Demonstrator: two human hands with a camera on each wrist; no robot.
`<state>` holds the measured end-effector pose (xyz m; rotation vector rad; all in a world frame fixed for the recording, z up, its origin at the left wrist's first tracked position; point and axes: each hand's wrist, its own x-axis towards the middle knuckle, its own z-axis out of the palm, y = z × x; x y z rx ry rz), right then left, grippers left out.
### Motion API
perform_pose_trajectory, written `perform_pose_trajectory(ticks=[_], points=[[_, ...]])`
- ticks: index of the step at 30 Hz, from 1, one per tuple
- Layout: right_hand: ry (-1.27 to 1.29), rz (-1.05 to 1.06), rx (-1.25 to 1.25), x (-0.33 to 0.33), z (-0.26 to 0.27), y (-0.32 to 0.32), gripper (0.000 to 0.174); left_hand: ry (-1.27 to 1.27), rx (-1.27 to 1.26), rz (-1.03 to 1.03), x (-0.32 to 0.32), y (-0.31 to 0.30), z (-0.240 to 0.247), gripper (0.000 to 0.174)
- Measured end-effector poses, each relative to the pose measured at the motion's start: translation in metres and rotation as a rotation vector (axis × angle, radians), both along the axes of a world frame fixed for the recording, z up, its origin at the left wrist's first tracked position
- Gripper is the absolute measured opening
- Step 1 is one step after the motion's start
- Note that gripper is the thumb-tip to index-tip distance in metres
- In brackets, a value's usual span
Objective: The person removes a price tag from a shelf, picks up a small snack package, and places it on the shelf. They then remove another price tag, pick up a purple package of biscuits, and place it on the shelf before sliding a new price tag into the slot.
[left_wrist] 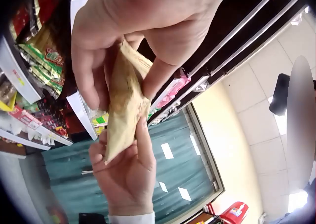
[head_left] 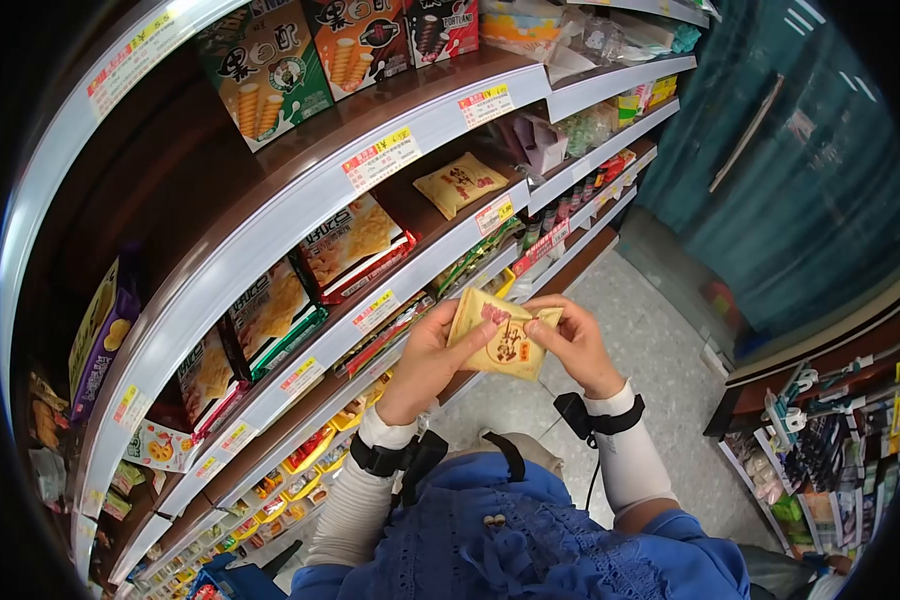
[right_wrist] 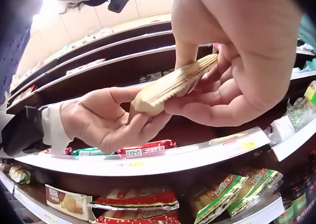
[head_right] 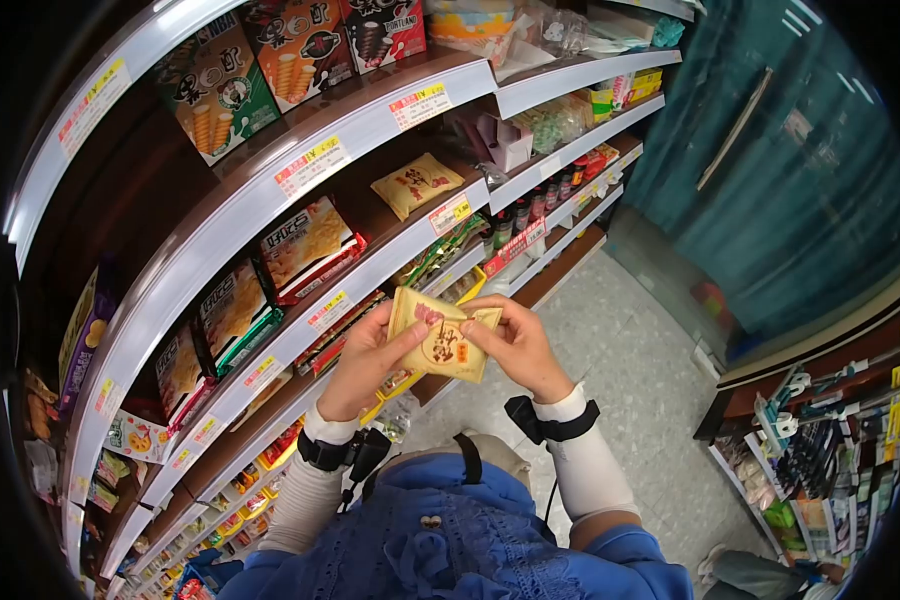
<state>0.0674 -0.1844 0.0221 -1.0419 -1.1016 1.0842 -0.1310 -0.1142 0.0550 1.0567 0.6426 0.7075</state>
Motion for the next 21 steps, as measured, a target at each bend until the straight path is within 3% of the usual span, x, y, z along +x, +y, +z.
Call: perform_pose_trajectory(ticks=[2,5,21], points=[[-0.04,0.08,-0.011,-0.001,0.005,0.0,0.028,0.083,0.047,-0.057,0.001,0.0,-0.003,0.023],[0.012,0.094,-0.048,-0.008,0.014,0.002,0.024,0.052,0.129,0.031,0.004,-0.003,-0.011,0.02],[0.014,-0.132,0.04,-0.01,-0.001,0.016,0.016,-0.009,0.096,0.173,0.01,-0.004,-0.023,0.021]])
